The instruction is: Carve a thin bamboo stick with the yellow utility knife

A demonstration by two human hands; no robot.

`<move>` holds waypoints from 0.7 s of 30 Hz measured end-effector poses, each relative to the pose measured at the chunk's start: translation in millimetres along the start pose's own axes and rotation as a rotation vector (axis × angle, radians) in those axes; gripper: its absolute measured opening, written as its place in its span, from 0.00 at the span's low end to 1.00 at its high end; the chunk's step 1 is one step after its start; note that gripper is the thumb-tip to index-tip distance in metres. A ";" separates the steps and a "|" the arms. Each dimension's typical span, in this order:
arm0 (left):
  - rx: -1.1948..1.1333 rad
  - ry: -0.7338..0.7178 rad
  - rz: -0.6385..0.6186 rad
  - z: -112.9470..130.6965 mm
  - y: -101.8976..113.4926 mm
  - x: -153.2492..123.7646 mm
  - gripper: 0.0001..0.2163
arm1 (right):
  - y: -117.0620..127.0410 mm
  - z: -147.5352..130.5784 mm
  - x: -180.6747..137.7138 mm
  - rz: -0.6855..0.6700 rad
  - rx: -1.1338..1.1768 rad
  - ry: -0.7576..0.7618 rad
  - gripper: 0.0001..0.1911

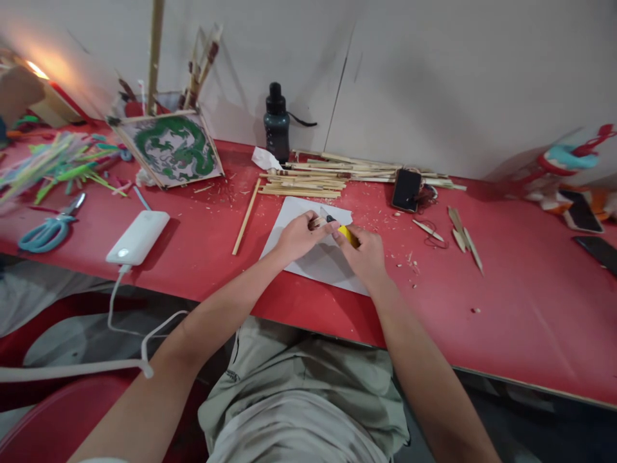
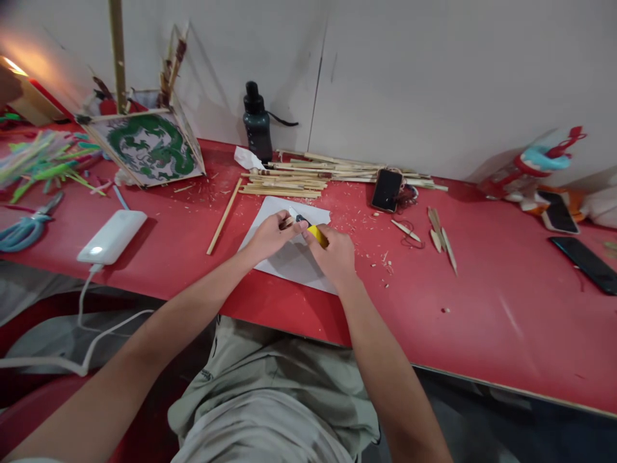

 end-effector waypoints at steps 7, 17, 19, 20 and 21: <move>-0.044 0.016 0.031 -9.3 1.6 7.0 0.24 | 3.9 3.6 0.5 0.065 0.021 -0.086 0.25; -0.220 0.065 -0.147 -5.7 -7.1 3.1 0.26 | -8.3 2.5 -0.7 -0.083 0.037 -0.055 0.25; -0.189 0.043 -0.175 -5.6 -8.8 2.9 0.25 | -10.0 2.7 -0.5 -0.116 0.028 -0.052 0.24; -0.176 0.032 -0.177 -5.8 -9.0 3.1 0.25 | -10.1 2.5 -0.3 -0.123 0.021 -0.045 0.24; -0.165 0.019 -0.171 -5.9 -9.0 3.5 0.25 | -9.8 2.1 -0.1 -0.122 0.010 -0.038 0.24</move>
Point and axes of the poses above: each hand's wrist, its own x-axis towards the middle knuckle, its own y-axis out of the back of the hand, z = x × y, the point moved 6 cm from there along x, towards the middle knuckle, and after that the axes turned 8 degrees about z, right-handed, at the moved point
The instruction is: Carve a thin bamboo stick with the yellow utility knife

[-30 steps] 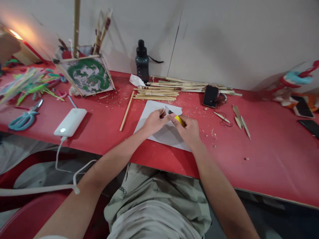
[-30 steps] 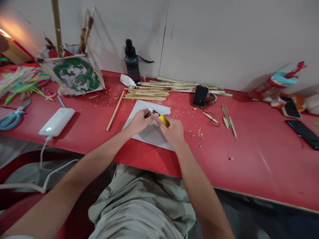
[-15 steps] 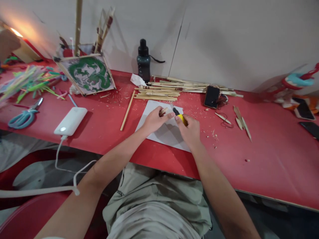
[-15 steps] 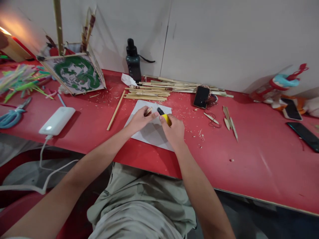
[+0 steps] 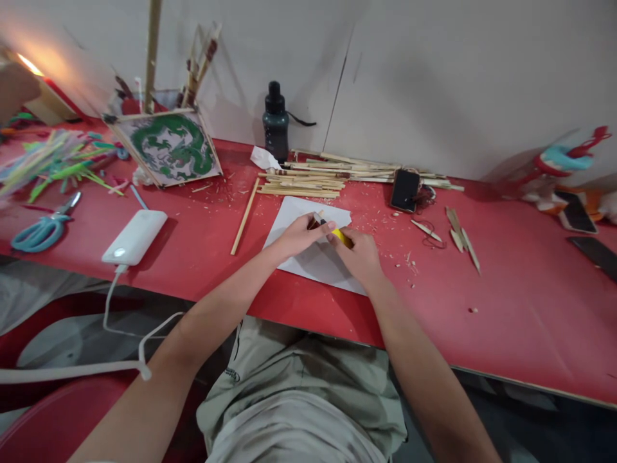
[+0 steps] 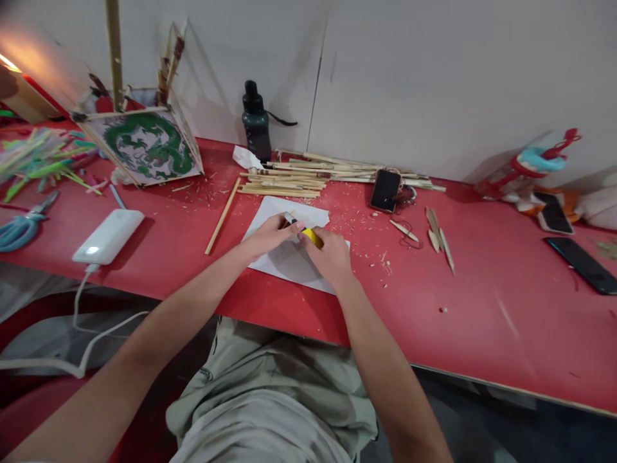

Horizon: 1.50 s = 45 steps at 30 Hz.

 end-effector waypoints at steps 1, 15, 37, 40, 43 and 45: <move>0.010 -0.016 0.011 0.0 0.5 0.5 0.25 | 0.7 -0.4 0.1 0.007 -0.016 0.006 0.24; 0.214 -0.175 0.228 8.2 10.9 -3.4 0.27 | 8.1 -0.1 -1.5 0.156 -0.228 0.048 0.31; 0.261 -0.218 0.170 13.6 7.9 -8.1 0.24 | 10.9 -1.6 -2.5 0.118 -0.059 0.106 0.33; 0.251 -0.213 0.182 14.5 7.3 -9.7 0.23 | 14.3 0.0 -3.1 0.191 -0.147 0.123 0.36; 0.229 -0.247 0.207 16.2 5.7 -11.0 0.24 | 16.8 -0.2 -3.6 0.235 -0.189 0.153 0.35; 0.222 -0.270 0.243 16.6 5.3 -11.8 0.26 | 18.3 -1.6 -3.9 0.260 -0.193 0.178 0.33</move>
Point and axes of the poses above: each hand's wrist, its own x-axis towards the middle knuckle, its own y-axis out of the back of the hand, z = x × y, the point moved 6 cm from there along x, towards the middle knuckle, and after that the axes turned 8 degrees about z, right-handed, at the moved point
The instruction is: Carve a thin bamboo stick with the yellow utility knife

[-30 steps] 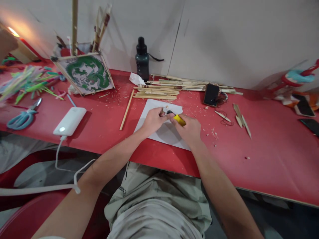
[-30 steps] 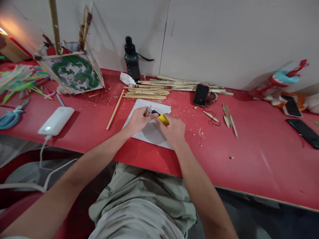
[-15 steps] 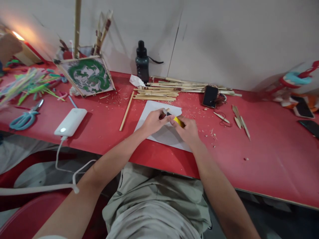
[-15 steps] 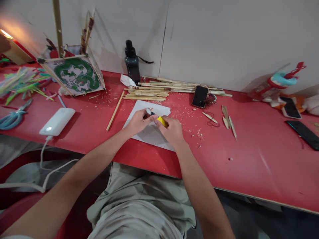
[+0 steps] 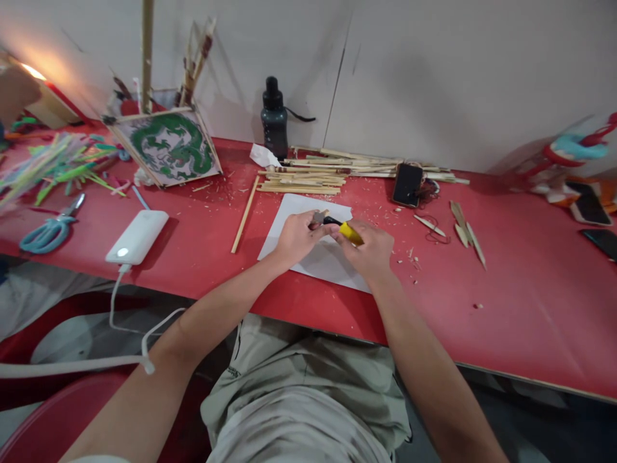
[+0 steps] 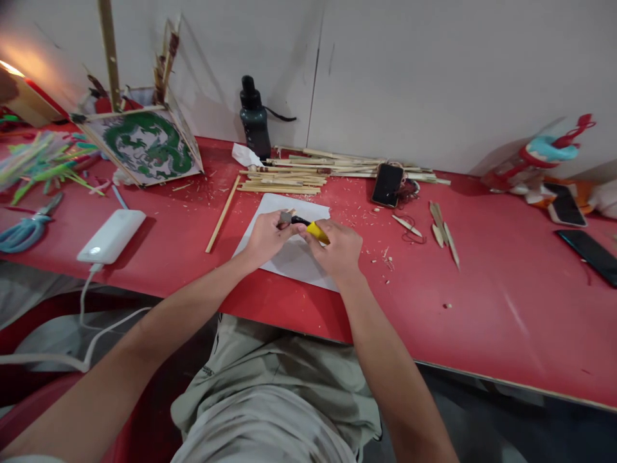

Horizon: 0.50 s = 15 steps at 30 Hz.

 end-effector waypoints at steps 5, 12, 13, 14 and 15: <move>-0.078 0.054 0.038 -3.1 -2.0 0.6 0.30 | 1.3 -2.3 0.3 0.045 0.008 0.010 0.30; -0.364 0.360 -0.236 -12.5 -12.8 1.9 0.27 | -9.0 -5.8 -0.9 -0.065 0.005 -0.069 0.30; -0.388 0.392 -0.251 -12.9 -12.6 1.3 0.27 | -10.0 -6.9 -1.0 -0.086 0.020 -0.076 0.30; -0.408 0.414 -0.255 -12.8 -12.0 0.8 0.27 | -10.6 -7.8 -1.1 -0.104 0.038 -0.083 0.30; -0.427 0.427 -0.255 -12.3 -11.5 0.3 0.27 | -10.9 -8.3 -1.1 -0.121 0.057 -0.093 0.30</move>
Point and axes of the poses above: each hand's wrist, its own x-axis towards the middle knuckle, its own y-axis out of the back of the hand, z = x × y, the point moved 6 cm from there along x, towards the middle knuckle, and after that the axes turned 8 degrees about z, right-handed, at the moved point
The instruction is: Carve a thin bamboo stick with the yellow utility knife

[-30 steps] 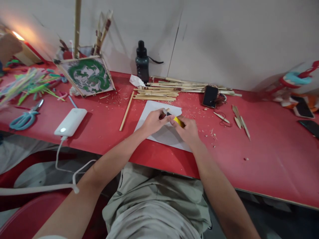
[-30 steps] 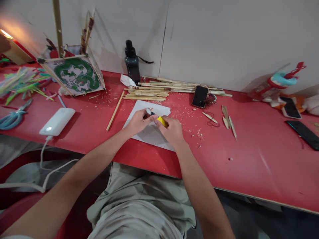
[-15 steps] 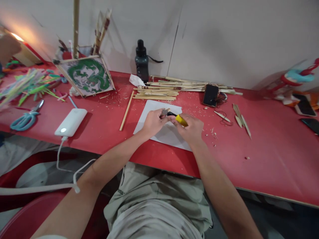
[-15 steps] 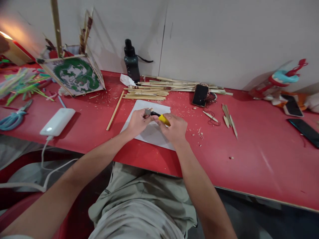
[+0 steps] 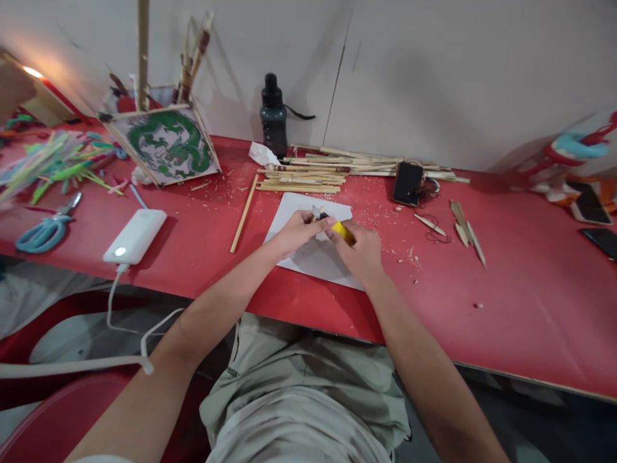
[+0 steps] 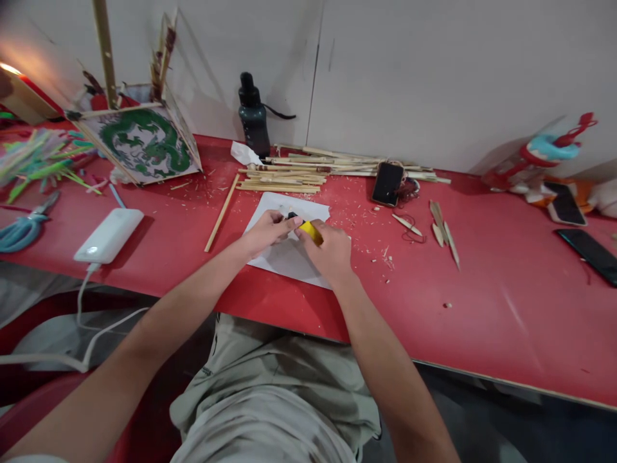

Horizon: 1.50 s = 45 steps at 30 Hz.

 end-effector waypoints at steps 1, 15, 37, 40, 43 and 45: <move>-0.016 0.003 -0.003 0.7 -0.3 -0.8 0.27 | 0.1 0.0 -0.1 -0.014 0.021 -0.012 0.30; 0.046 -0.187 0.138 -1.3 -0.1 4.6 0.30 | 6.2 0.7 0.1 0.087 -0.117 0.010 0.32; -0.045 -0.086 0.019 3.2 -7.3 -0.5 0.17 | -0.9 0.7 0.0 0.017 -0.094 -0.040 0.22; -0.045 -0.083 -0.004 3.9 -9.9 -1.5 0.16 | 0.3 0.5 0.5 0.008 -0.141 -0.054 0.20; -0.051 -0.065 -0.022 3.4 -10.9 -2.0 0.19 | 0.7 0.8 0.8 -0.017 -0.183 -0.073 0.21; -0.070 -0.049 -0.045 3.7 -12.0 -3.1 0.19 | 1.4 2.1 1.0 -0.025 -0.209 -0.096 0.24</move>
Point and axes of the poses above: each hand's wrist, its own x-axis towards the middle knuckle, its own y-axis out of the back of the hand, z = x × y, the point moved 6 cm from there along x, towards the middle knuckle, and after that the axes turned 8 degrees about z, right-handed, at the moved point
